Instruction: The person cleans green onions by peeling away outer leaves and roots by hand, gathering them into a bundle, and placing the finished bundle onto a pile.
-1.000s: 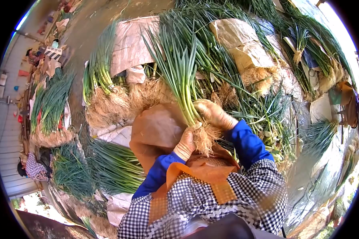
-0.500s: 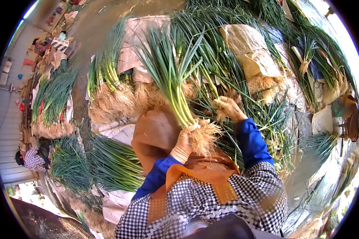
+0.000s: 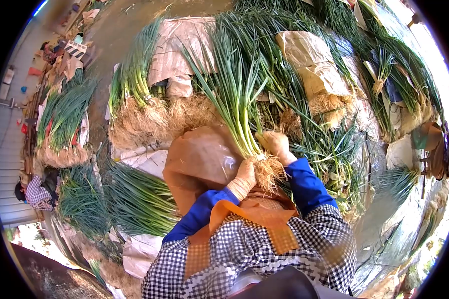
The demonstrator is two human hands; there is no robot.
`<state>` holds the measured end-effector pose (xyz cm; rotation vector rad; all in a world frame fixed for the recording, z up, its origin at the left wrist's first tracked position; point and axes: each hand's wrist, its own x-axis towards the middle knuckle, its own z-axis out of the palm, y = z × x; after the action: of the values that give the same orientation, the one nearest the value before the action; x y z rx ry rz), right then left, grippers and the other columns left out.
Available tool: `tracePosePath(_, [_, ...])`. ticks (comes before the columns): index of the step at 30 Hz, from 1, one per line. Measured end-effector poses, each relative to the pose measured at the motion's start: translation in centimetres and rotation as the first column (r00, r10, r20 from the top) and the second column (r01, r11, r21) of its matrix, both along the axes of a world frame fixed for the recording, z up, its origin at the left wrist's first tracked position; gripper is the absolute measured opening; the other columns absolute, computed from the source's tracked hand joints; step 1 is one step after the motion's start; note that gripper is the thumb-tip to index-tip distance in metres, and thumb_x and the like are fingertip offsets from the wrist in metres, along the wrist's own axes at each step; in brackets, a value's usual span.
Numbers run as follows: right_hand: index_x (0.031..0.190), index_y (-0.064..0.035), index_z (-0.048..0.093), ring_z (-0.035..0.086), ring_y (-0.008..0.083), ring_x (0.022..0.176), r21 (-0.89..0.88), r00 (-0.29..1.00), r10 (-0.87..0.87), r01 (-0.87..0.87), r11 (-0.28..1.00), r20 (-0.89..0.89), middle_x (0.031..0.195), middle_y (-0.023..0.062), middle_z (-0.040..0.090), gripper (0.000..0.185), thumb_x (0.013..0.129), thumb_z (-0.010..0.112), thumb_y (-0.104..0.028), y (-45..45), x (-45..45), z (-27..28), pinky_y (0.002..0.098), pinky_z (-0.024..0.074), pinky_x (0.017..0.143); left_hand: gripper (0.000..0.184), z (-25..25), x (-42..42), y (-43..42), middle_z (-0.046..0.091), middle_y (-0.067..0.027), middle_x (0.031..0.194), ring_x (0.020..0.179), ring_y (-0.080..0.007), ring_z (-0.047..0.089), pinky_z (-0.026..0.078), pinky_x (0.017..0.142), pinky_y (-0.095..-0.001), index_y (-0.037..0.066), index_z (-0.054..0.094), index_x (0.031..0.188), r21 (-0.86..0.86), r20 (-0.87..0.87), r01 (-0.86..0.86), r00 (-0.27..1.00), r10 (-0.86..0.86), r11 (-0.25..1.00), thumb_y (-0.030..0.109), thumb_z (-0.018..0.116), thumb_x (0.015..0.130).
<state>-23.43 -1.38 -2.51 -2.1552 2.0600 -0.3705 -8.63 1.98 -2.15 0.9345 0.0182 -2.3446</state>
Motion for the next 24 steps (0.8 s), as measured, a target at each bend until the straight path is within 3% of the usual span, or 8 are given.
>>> tracePosePath(7, [0.082,-0.0043,0.061,0.063,0.0199,0.076,0.557,0.118,-0.656,0.431,0.710,0.745,0.087,0.0090,0.066,0.035,0.090,0.045,-0.034,10.4,-10.0,8.2,0.0313,0.0493,0.064,0.034,0.3,0.7,-0.5,0.060,-0.0067,0.093,0.084,-0.0185,0.058,0.048,0.078,-0.0311,-0.001,0.054,0.110,-0.048,-0.130,-0.016,0.992,0.009,0.999,0.004,0.056,0.076])
tracePosePath(9, [0.096,-0.0049,0.062,0.058,0.0263,0.094,0.779,0.951,-0.308,0.164,0.605,0.039,0.098,0.0150,0.062,0.046,0.084,0.048,-0.047,11.2,-13.9,4.3,0.0367,0.0441,0.081,0.037,-0.1,1.0,-0.6,0.059,-0.0071,0.092,0.085,-0.0191,0.057,0.047,0.082,-0.0318,-0.001,0.053,0.111,-0.030,-0.093,-0.012,0.996,0.010,0.999,0.004,0.057,0.075])
tracePosePath(10, [0.104,-0.0052,0.062,0.056,0.0295,0.103,0.888,0.940,0.199,0.171,0.427,-0.276,0.104,0.0181,0.060,0.054,0.081,0.050,-0.053,10.9,-15.2,1.9,0.0394,0.0415,0.090,0.040,0.1,1.3,-1.0,0.059,-0.0075,0.093,0.086,-0.0192,0.057,0.047,0.082,-0.0322,-0.002,0.051,0.114,-0.100,-0.090,-0.017,0.996,0.008,0.995,0.004,0.057,0.075])
tracePosePath(12, [0.088,-0.0098,0.065,0.061,0.0282,0.081,0.062,0.973,-0.230,0.232,0.971,-0.026,0.088,0.0150,0.063,0.034,0.083,0.054,-0.042,9.6,-19.7,-6.8,0.0390,0.0482,0.070,0.056,4.5,1.2,-1.2,0.057,-0.0095,0.104,0.090,-0.0192,0.056,0.048,0.083,-0.0335,-0.002,0.038,0.128,-0.176,-0.260,-0.013,0.965,-0.033,0.984,0.005,0.057,0.076])
tracePosePath(15, [0.093,-0.0058,0.059,0.060,0.0320,0.069,-0.395,0.692,-0.718,0.680,0.618,0.068,0.075,0.0181,0.061,0.040,0.084,0.052,-0.044,3.3,-19.1,-3.2,0.0412,0.0466,0.060,0.054,2.6,1.9,-1.3,0.056,-0.0097,0.105,0.094,-0.0207,0.055,0.047,0.085,-0.0351,-0.001,0.038,0.129,-0.185,-0.272,-0.019,0.962,-0.033,0.982,0.006,0.056,0.078])
tracePosePath(17, [0.118,-0.0047,0.047,0.058,0.0308,0.086,0.157,0.563,-0.783,0.775,0.611,0.265,0.100,0.0200,0.059,0.050,0.088,0.045,-0.044,3.4,-20.5,-13.4,0.0383,0.0473,0.064,0.050,3.7,1.6,-1.2,0.056,-0.0100,0.103,0.094,-0.0221,0.056,0.047,0.084,-0.0372,-0.001,0.040,0.126,-0.196,-0.309,-0.066,0.951,0.002,0.978,0.006,0.055,0.079])
tracePosePath(19, [0.124,-0.0102,0.043,0.057,0.0244,0.097,-0.051,0.946,0.118,-0.140,0.989,-0.303,0.112,0.0139,0.055,0.044,0.092,0.037,-0.038,8.7,-16.8,-22.7,0.0342,0.0481,0.077,0.049,3.2,2.2,-1.4,0.055,-0.0082,0.102,0.094,-0.0241,0.055,0.047,0.085,-0.0392,0.001,0.041,0.124,-0.218,-0.279,-0.048,0.960,-0.015,0.975,0.006,0.056,0.078])
tracePosePath(24, [0.098,-0.0133,0.063,0.059,0.0312,0.089,0.759,0.985,0.142,-0.169,0.629,0.102,0.089,0.0129,0.063,0.038,0.076,0.053,-0.042,23.9,-11.3,-12.3,0.0498,0.0342,0.094,0.048,5.4,3.2,-2.1,0.051,-0.0053,0.091,0.090,-0.0212,0.052,0.045,0.081,-0.0366,0.008,0.040,0.120,-0.218,-0.265,-0.039,0.964,-0.021,0.975,0.008,0.056,0.075])
